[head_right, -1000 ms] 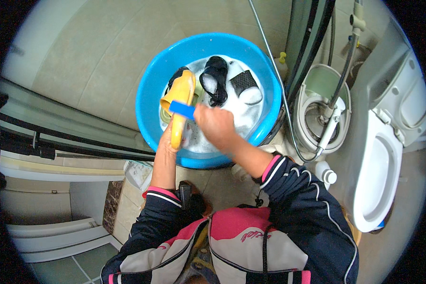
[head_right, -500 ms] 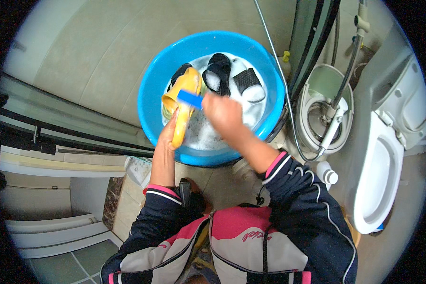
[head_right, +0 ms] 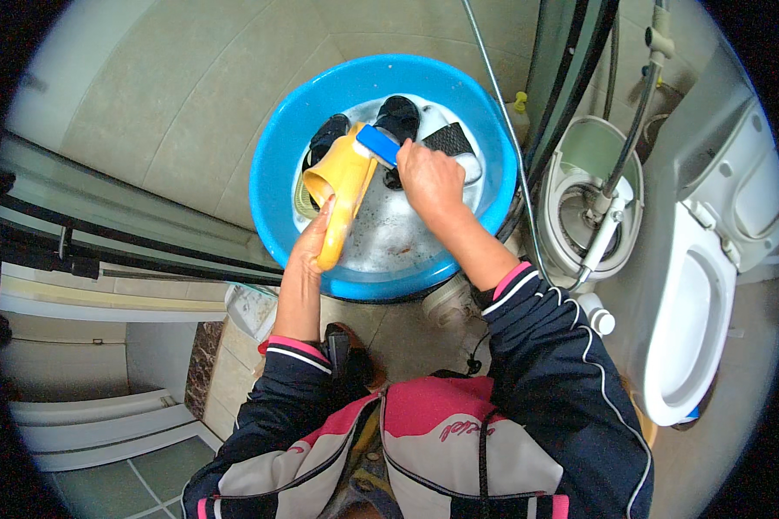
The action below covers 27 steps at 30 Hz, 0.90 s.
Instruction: The person scrubs a pair of black shoes and a pair of yellow slippers in a blue basin filled with soapy water using a blue brush. They rinse the items in the basin and continue scrubbing each shoe and slipper individually.
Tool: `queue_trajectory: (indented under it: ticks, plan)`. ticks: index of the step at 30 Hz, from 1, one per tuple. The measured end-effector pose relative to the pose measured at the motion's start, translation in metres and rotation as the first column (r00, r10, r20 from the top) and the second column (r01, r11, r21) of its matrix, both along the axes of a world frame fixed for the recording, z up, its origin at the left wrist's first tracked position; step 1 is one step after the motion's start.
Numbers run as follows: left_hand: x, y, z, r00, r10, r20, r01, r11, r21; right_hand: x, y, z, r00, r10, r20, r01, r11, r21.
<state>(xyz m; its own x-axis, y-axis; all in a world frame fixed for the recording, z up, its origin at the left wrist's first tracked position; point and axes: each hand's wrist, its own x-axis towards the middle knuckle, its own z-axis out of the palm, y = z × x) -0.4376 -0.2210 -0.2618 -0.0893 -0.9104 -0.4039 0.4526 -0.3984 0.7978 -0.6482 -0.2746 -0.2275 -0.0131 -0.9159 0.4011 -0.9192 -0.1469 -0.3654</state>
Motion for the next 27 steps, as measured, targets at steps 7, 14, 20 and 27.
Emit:
queue_trajectory:
  ticks: [7, 14, 20, 27]
  plan:
    - [0.016, -0.004, -0.012, 0.981, 0.041, -0.191, -0.005, 0.983, 0.182, 0.043, 0.063, -0.002, 0.939, 0.317, -0.132, -0.334, 0.931, -0.146]
    - [-0.007, -0.006, -0.014, 0.965, -0.010, -0.262, 0.063, 0.979, 0.194, 0.023, 0.021, -0.008, 0.969, 0.246, -0.022, -0.247, 0.961, -0.121]
    - [0.000, -0.009, -0.020, 0.945, 0.200, -0.258, -0.111, 0.941, 0.321, 0.047, 0.067, -0.005, 0.925, 0.375, -0.070, -0.380, 0.921, -0.084]
    - [-0.012, -0.009, -0.014, 0.966, 0.028, -0.256, 0.042, 0.964, 0.264, 0.022, 0.018, -0.015, 0.968, 0.240, -0.070, -0.245, 0.967, -0.069]
